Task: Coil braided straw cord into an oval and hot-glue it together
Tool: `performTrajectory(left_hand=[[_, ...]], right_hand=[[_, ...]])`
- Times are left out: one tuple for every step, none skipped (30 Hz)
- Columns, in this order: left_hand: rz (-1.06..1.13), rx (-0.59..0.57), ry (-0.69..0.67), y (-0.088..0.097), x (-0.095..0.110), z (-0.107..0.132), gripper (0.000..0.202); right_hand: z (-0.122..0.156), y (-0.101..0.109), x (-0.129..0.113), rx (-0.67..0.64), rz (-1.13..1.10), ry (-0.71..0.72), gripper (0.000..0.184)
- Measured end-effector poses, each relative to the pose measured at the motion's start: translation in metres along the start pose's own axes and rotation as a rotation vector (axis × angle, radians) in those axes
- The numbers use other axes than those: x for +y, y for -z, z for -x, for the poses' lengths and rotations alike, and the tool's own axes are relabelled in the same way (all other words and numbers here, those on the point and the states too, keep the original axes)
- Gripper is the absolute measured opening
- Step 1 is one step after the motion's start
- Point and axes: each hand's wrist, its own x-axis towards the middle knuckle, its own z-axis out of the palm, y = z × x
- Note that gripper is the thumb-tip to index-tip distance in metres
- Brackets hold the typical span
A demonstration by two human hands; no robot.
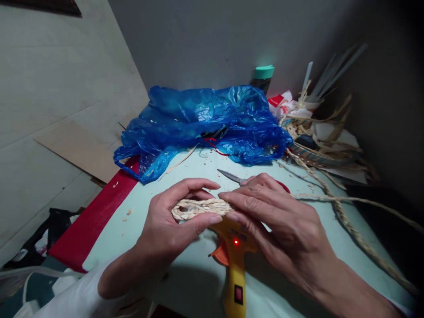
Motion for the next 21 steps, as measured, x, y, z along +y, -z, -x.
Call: performTrajectory(left_hand=[[0.041, -0.03, 0.038, 0.002, 0.001, -0.002, 0.031], [0.074, -0.067, 0.062, 0.004, 0.002, -0.003, 0.032], [0.095, -0.101, 0.074, 0.006, 0.004, -0.004, 0.032], [0.106, -0.126, 0.076, 0.008, 0.005, -0.004, 0.031], [0.109, -0.133, 0.075, 0.008, 0.005, -0.005, 0.03], [0.111, -0.124, 0.073, 0.008, 0.006, -0.004, 0.026], [0.113, -0.115, 0.07, 0.007, 0.006, -0.004, 0.023], [0.121, -0.102, 0.071, 0.006, 0.006, -0.003, 0.018], [0.135, -0.084, 0.076, 0.004, 0.006, -0.003, 0.014], [0.156, -0.067, 0.092, 0.002, 0.005, -0.002, 0.011], [0.18, -0.056, 0.114, 0.001, 0.004, -0.002, 0.01], [0.204, -0.062, 0.138, 0.0, 0.003, -0.002, 0.01], [0.224, -0.076, 0.162, 0.0, 0.002, -0.002, 0.011], [0.237, -0.092, 0.182, 0.0, 0.0, -0.003, 0.011], [0.243, -0.114, 0.2, 0.001, -0.001, -0.003, 0.012], [0.25, -0.138, 0.218, 0.002, -0.002, -0.004, 0.012], [0.267, -0.156, 0.235, 0.002, -0.003, -0.005, 0.013], [0.296, -0.161, 0.253, 0.003, -0.005, -0.006, 0.014], [0.338, -0.151, 0.268, 0.004, -0.006, -0.007, 0.015], [0.389, -0.137, 0.278, 0.004, -0.007, -0.008, 0.015], [0.443, -0.113, 0.282, 0.004, -0.008, -0.009, 0.014]], right_hand=[[0.0, 0.0, 0.001, 0.011, 0.017, 0.02, 0.026], [0.001, 0.001, 0.001, 0.016, 0.03, 0.033, 0.028], [0.001, 0.001, 0.002, 0.017, 0.043, 0.042, 0.029], [0.002, 0.002, 0.002, 0.014, 0.061, 0.047, 0.03], [0.002, 0.003, 0.002, 0.005, 0.08, 0.051, 0.03], [0.002, 0.003, 0.002, -0.006, 0.099, 0.053, 0.028], [0.003, 0.003, 0.001, -0.017, 0.119, 0.054, 0.026], [0.003, 0.003, 0.001, -0.026, 0.141, 0.056, 0.024], [0.003, 0.003, 0.002, -0.031, 0.162, 0.058, 0.023], [0.003, 0.003, 0.002, -0.033, 0.183, 0.059, 0.024], [0.003, 0.002, 0.004, -0.029, 0.203, 0.06, 0.024], [0.003, 0.001, 0.005, -0.027, 0.218, 0.061, 0.026], [0.003, 0.0, 0.006, -0.028, 0.228, 0.063, 0.029], [0.003, -0.001, 0.008, -0.035, 0.233, 0.066, 0.033], [0.002, -0.002, 0.009, -0.045, 0.237, 0.071, 0.036], [0.001, -0.002, 0.009, -0.058, 0.245, 0.075, 0.039], [0.0, -0.001, 0.009, -0.065, 0.257, 0.079, 0.042], [-0.002, 0.0, 0.008, -0.061, 0.276, 0.077, 0.043], [-0.003, 0.001, 0.006, -0.043, 0.304, 0.077, 0.043], [-0.003, 0.004, 0.004, -0.017, 0.34, 0.076, 0.04], [-0.003, 0.007, 0.001, 0.006, 0.385, 0.06, 0.033]])
